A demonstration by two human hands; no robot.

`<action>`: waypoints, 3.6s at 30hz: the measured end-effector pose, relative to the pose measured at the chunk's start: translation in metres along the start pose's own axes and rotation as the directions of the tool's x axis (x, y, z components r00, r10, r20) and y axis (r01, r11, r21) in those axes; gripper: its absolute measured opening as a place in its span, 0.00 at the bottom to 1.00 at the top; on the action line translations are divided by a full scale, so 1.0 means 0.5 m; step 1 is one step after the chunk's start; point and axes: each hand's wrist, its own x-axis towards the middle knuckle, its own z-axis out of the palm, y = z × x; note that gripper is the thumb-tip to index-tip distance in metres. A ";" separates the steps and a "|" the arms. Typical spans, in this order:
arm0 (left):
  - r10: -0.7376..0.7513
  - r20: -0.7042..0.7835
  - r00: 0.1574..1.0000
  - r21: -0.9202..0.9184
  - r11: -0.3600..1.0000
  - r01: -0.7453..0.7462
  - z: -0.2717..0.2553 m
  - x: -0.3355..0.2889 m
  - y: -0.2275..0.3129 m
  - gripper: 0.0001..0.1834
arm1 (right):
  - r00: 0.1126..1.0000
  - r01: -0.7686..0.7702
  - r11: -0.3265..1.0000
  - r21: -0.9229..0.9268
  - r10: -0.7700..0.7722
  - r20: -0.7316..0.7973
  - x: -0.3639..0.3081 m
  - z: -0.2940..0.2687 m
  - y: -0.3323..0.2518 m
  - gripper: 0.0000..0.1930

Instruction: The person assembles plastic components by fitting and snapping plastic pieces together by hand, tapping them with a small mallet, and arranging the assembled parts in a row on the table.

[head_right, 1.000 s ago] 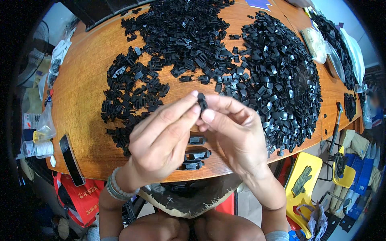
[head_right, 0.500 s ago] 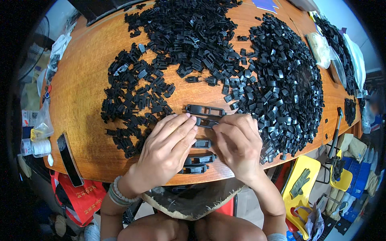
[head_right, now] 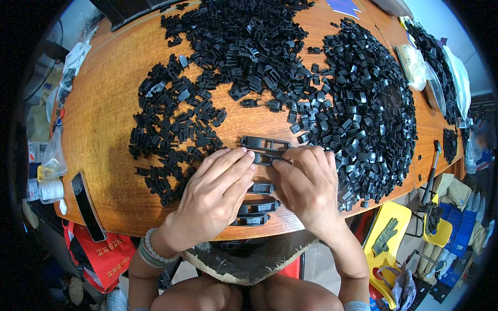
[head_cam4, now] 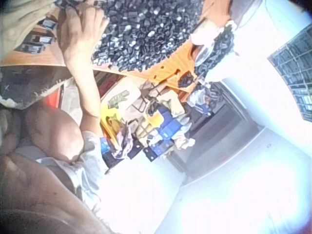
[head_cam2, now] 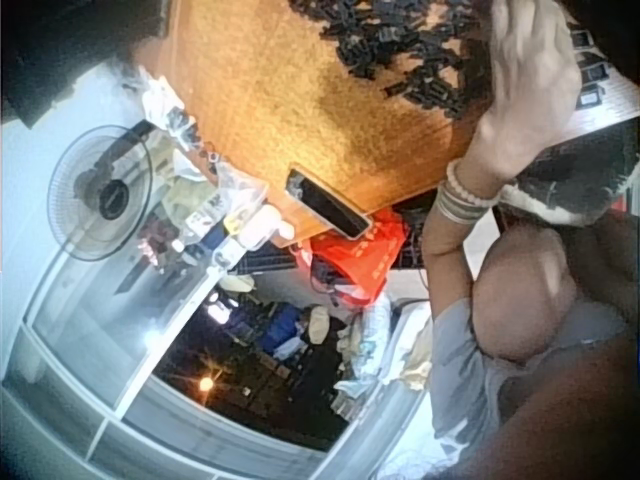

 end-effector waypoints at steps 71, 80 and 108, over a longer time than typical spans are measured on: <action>0.047 0.121 0.992 0.035 0.998 -0.051 -0.033 -0.235 0.114 0.09 | 0.962 -0.153 0.916 0.372 0.224 -0.157 -0.043 -0.074 -0.064 0.10; -0.136 0.733 0.666 -0.194 0.897 0.397 0.024 -0.259 0.065 0.14 | 0.541 -0.249 0.844 0.476 -0.287 0.791 -0.148 0.026 -0.121 0.06; -0.248 0.615 0.748 -0.412 0.709 0.573 -0.076 -0.172 0.104 0.25 | 0.959 -0.269 0.155 0.951 -0.046 0.279 -0.148 -0.034 -0.115 0.14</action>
